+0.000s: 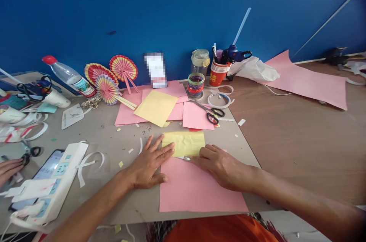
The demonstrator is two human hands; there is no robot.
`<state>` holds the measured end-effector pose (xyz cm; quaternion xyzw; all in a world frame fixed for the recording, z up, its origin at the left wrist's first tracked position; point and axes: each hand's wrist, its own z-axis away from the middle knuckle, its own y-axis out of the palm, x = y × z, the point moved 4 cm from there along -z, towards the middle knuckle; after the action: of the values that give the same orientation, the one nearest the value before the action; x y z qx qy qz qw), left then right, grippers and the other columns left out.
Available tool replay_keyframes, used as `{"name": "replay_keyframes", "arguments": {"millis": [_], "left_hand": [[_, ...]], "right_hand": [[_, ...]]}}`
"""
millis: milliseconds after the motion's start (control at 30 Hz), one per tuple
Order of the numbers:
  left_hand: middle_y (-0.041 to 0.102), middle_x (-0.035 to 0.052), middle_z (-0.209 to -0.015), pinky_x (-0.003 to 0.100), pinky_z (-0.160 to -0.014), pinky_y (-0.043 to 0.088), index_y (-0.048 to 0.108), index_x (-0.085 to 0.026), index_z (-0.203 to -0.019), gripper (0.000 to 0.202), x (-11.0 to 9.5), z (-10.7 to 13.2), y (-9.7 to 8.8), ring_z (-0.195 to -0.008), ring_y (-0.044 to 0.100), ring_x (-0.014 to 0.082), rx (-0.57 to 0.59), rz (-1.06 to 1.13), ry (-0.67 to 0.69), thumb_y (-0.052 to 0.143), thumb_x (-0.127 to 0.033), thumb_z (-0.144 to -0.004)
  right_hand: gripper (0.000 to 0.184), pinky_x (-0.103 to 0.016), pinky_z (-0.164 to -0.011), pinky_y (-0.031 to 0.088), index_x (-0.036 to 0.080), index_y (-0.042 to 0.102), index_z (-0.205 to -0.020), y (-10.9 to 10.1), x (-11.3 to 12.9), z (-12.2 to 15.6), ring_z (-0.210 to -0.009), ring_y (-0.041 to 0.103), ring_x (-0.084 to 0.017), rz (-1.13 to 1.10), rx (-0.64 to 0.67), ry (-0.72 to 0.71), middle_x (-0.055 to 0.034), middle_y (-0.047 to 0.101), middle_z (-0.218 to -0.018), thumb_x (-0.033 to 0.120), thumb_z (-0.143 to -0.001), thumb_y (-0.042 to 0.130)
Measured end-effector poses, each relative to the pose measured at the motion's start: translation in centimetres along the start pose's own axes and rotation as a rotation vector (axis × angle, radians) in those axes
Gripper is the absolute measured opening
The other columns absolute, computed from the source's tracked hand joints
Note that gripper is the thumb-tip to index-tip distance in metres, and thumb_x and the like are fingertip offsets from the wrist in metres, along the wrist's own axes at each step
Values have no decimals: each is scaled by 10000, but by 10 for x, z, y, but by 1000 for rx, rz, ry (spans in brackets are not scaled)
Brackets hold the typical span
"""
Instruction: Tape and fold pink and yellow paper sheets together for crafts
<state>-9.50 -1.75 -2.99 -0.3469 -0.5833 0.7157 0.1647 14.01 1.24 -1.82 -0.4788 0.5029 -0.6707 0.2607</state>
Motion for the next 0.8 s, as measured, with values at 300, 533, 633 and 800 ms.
{"name": "replay_keyframes", "arguments": {"millis": [300, 533, 633, 800], "left_hand": [[302, 66, -1528, 674, -1092, -18, 103, -277, -1507, 816, 0, 0, 0, -1434, 19, 387, -24, 13, 2, 252, -741, -853], [283, 49, -1536, 660, -1100, -25, 88, -288, -1508, 816, 1, -1, 1, -1437, 4, 373, -15, 15, -5, 255, -742, -850], [295, 56, -1530, 664, -1098, -13, 85, -289, -1508, 821, 1, -1, 1, -1436, 19, 377, -20, 15, 0, 282, -738, -849], [311, 60, -1522, 682, -1088, 28, 75, -298, -1505, 832, 1, -1, 0, -1433, 41, 386, -38, 13, 5, 318, -737, -841]], "right_hand": [[543, -328, -730, 384, 138, 527, -1298, 0, 6, -10, -766, 416, -200, 7, 39, -11, -112, 529, -914, 12, -781, 423], [485, -338, -725, 371, 130, 556, -1223, 3, 12, -17, -774, 427, -207, 59, 41, -23, -114, 538, -937, 35, -758, 455], [514, -339, -716, 365, 130, 535, -1252, 6, 16, -21, -779, 431, -210, 79, 24, -43, -118, 539, -945, 45, -750, 468], [555, -336, -694, 353, 118, 502, -1293, 10, 19, -26, -775, 435, -209, 95, 14, -52, -121, 544, -948, 52, -743, 474]]}}
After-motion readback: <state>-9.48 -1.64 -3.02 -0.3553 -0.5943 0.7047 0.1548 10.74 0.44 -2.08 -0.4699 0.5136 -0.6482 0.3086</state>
